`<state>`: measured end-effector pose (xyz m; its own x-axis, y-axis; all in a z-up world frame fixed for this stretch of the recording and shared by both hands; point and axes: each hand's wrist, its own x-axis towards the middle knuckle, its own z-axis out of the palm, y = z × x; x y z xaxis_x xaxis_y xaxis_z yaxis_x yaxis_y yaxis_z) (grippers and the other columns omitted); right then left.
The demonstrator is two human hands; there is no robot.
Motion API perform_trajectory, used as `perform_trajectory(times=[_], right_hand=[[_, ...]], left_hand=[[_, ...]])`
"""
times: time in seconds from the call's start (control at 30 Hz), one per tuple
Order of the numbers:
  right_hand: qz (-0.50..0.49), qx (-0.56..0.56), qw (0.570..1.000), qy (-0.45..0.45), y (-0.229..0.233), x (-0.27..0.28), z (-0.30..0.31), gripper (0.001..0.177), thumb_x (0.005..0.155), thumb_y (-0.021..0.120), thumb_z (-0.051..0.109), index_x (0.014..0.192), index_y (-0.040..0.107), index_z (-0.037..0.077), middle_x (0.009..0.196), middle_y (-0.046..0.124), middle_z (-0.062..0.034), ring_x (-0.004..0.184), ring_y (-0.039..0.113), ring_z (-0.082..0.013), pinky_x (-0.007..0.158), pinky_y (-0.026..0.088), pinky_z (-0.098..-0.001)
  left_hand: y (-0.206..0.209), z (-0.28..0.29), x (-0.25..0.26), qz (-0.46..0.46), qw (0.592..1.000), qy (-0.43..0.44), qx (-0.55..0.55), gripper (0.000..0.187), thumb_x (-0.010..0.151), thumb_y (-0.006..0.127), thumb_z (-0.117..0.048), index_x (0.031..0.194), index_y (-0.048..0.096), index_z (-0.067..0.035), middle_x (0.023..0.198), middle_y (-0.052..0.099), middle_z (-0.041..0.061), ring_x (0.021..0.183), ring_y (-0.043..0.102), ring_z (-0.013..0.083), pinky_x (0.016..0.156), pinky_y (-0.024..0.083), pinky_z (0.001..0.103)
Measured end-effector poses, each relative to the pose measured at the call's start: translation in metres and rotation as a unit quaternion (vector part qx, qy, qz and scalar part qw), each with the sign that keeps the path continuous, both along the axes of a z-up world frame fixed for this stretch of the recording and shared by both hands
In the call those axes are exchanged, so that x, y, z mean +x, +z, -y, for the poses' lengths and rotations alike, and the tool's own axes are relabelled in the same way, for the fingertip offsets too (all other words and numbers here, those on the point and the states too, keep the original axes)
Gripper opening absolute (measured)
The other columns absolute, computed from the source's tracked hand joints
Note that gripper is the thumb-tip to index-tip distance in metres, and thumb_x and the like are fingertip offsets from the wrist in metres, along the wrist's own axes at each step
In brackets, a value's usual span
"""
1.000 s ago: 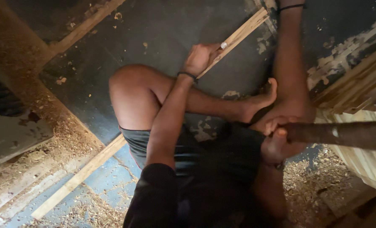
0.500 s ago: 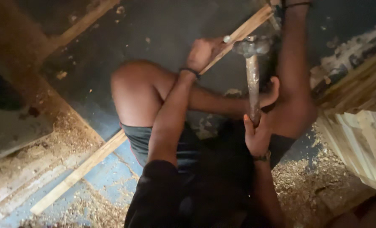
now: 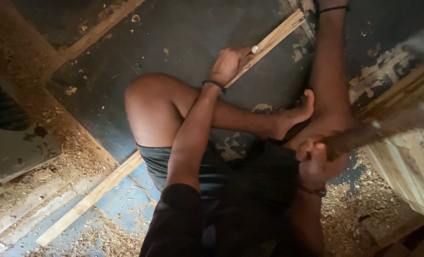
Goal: The person sits on the floor and repeatedly hammers a nail into a small wooden block. They hold the nail with their left hand and strike it with a hammer in their right hand, continuing the action until the nail is driven into the wood.
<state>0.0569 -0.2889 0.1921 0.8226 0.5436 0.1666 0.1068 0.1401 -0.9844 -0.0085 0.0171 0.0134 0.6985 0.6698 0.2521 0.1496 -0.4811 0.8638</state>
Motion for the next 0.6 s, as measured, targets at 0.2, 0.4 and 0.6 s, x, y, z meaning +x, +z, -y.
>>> perform_trajectory(times=[0.2, 0.4, 0.6], right_hand=[[0.032, 0.119, 0.991, 0.052, -0.033, 0.026, 0.017, 0.028, 0.107, 0.069, 0.021, 0.122, 0.054, 0.003, 0.074, 0.058, -0.0115, 0.054, 0.053, -0.0188, 0.048, 0.044, -0.0291], [0.200, -0.202, 0.959, -0.015, -0.080, 0.024, 0.019, 0.044, 0.107, 0.067, 0.028, 0.138, 0.045, 0.007, 0.091, 0.060, -0.0144, 0.076, 0.058, -0.0251, 0.066, 0.048, -0.0363], [0.241, -0.379, 0.884, 0.128, -0.081, 0.017, -0.005, 0.042, 0.110, 0.065, 0.037, 0.123, 0.053, -0.001, 0.085, 0.060, -0.0105, 0.070, 0.061, -0.0254, 0.063, 0.050, -0.0386]], left_hand=[[0.004, -0.001, 0.000, -0.029, 1.000, -0.006, -0.001, 0.021, 0.097, 0.066, -0.014, 0.117, 0.074, -0.010, 0.099, 0.073, 0.022, 0.092, 0.072, 0.0398, 0.079, 0.057, 0.046], [0.014, 0.000, -0.002, -0.028, 1.000, -0.009, -0.010, 0.025, 0.097, 0.064, -0.020, 0.118, 0.072, -0.011, 0.098, 0.073, 0.020, 0.089, 0.071, 0.0394, 0.077, 0.057, 0.046], [-0.002, 0.003, 0.000, -0.039, 0.998, -0.015, 0.045, 0.022, 0.099, 0.063, -0.024, 0.113, 0.072, -0.011, 0.101, 0.072, 0.019, 0.093, 0.070, 0.0397, 0.078, 0.055, 0.049]])
